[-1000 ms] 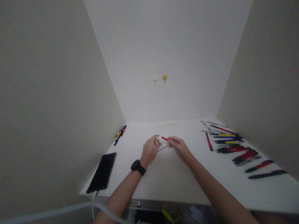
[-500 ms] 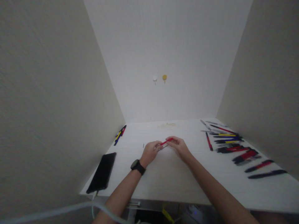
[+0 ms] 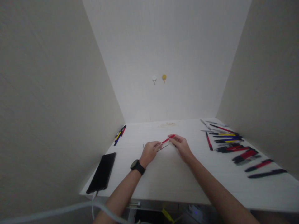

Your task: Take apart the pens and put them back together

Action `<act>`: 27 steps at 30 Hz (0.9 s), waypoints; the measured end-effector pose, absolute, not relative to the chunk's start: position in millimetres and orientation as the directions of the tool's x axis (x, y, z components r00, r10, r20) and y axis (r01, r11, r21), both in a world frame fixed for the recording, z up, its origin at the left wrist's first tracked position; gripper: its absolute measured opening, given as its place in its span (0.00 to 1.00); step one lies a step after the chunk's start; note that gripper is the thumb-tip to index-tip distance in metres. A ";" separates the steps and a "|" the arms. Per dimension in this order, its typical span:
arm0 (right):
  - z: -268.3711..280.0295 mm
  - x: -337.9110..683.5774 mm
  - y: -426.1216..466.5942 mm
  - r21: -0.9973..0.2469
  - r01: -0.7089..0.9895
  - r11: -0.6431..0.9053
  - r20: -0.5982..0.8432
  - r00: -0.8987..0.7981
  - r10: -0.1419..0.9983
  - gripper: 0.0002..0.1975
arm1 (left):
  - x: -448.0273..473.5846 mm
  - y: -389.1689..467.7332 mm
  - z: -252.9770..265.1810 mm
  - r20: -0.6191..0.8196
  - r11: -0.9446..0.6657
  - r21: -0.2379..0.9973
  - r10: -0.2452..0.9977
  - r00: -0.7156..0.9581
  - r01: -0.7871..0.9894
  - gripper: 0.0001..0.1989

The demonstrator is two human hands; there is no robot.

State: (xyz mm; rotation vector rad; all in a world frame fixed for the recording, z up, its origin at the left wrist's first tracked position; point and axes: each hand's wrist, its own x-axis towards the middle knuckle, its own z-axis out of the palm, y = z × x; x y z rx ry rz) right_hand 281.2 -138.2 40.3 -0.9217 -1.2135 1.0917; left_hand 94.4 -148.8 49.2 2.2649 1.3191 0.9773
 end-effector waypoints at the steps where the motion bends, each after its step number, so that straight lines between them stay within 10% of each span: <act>1: 39.6 282.0 -137.3 -0.958 -0.139 0.250 0.249 0.029 0.968 0.18 | 94.4 -149.1 49.2 0.398 -0.513 0.585 0.856 0.330 0.628 0.16; 7: 38.2 286.8 -134.0 -0.887 0.078 0.456 0.462 0.096 0.882 0.13 | 91.9 -146.3 44.0 0.483 -0.532 0.507 0.827 0.288 0.678 0.16; 13: 31.9 284.5 -135.1 -0.520 0.582 0.625 0.645 -0.212 0.734 0.12 | 88.7 -144.3 43.3 0.586 -0.555 0.333 0.755 0.294 0.762 0.13; 27: 27.7 283.2 -134.8 -0.351 0.689 0.634 0.575 -0.376 0.727 0.12 | 87.0 -145.5 44.3 0.548 -0.602 0.109 0.701 0.458 0.791 0.10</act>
